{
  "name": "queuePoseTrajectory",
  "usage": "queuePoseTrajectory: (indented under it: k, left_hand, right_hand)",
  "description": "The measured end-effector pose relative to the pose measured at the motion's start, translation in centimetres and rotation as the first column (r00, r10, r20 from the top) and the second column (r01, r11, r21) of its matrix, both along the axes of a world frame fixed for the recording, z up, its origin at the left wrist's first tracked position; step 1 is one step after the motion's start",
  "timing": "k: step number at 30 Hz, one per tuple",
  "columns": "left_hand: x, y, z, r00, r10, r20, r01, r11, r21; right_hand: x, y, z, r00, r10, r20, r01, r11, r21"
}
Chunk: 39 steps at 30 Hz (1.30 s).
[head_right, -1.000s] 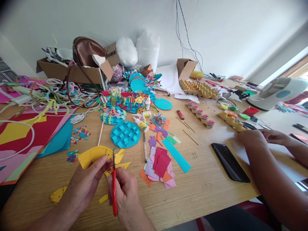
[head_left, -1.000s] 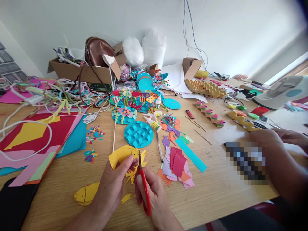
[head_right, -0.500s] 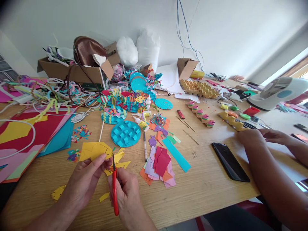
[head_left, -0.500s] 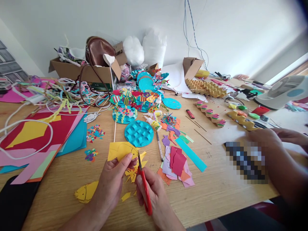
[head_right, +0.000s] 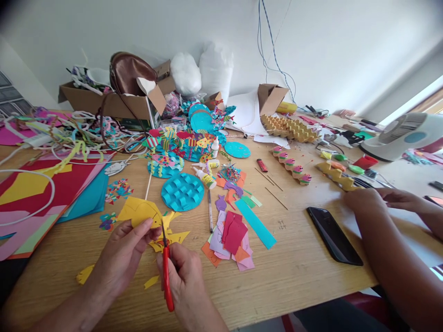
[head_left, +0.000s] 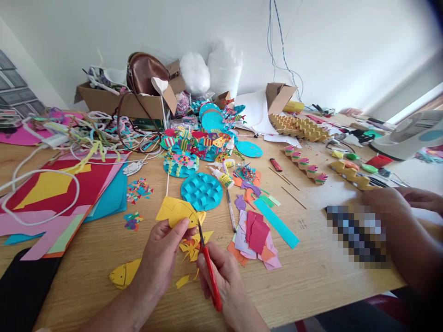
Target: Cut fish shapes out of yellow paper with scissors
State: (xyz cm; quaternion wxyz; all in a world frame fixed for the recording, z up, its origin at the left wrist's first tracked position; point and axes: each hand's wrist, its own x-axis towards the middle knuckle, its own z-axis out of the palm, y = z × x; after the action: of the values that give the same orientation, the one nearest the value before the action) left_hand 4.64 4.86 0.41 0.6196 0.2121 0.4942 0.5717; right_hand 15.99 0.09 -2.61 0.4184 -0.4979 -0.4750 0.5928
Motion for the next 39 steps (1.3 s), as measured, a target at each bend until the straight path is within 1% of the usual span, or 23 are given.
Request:
queuePoseTrajectory:
  k: [6,11,16,22,27,34,39]
  left_hand:
    - [-0.21,-0.03,0.04,1.0,-0.006,0.0,0.006,0.999,0.036]
    - [-0.25,0.1,0.0,1.0,-0.025,-0.01,0.026,0.996,0.084]
    - [-0.04,0.19,-0.05,0.998,-0.059,-0.013,0.059,0.996,0.066]
    - [0.08,0.15,0.28,0.996,-0.08,-0.03,0.082,0.995,0.064]
    - [0.01,0.0,0.25,0.994,-0.101,-0.048,0.103,0.993,0.056]
    - [0.13,-0.15,0.25,0.994,-0.099,-0.042,0.101,0.994,0.041]
    - [0.12,-0.2,0.16,0.993,-0.104,-0.064,0.106,0.994,0.039]
  right_hand:
    - [0.1,0.05,0.17,1.0,0.015,0.025,-0.016,1.0,0.017]
    - [0.13,0.08,-0.04,0.999,0.025,0.03,-0.026,0.999,0.027]
    - [0.08,0.08,-0.15,0.999,0.026,0.036,-0.027,0.999,0.034]
    - [0.08,0.02,0.19,0.999,0.039,0.002,-0.039,0.999,0.001]
    - [0.14,0.07,0.34,0.999,0.04,0.005,-0.04,0.998,0.04]
    - [0.13,0.05,0.15,0.999,0.038,0.009,-0.038,0.998,0.044]
    - [0.06,-0.02,0.12,0.999,0.042,-0.019,-0.042,0.999,0.017]
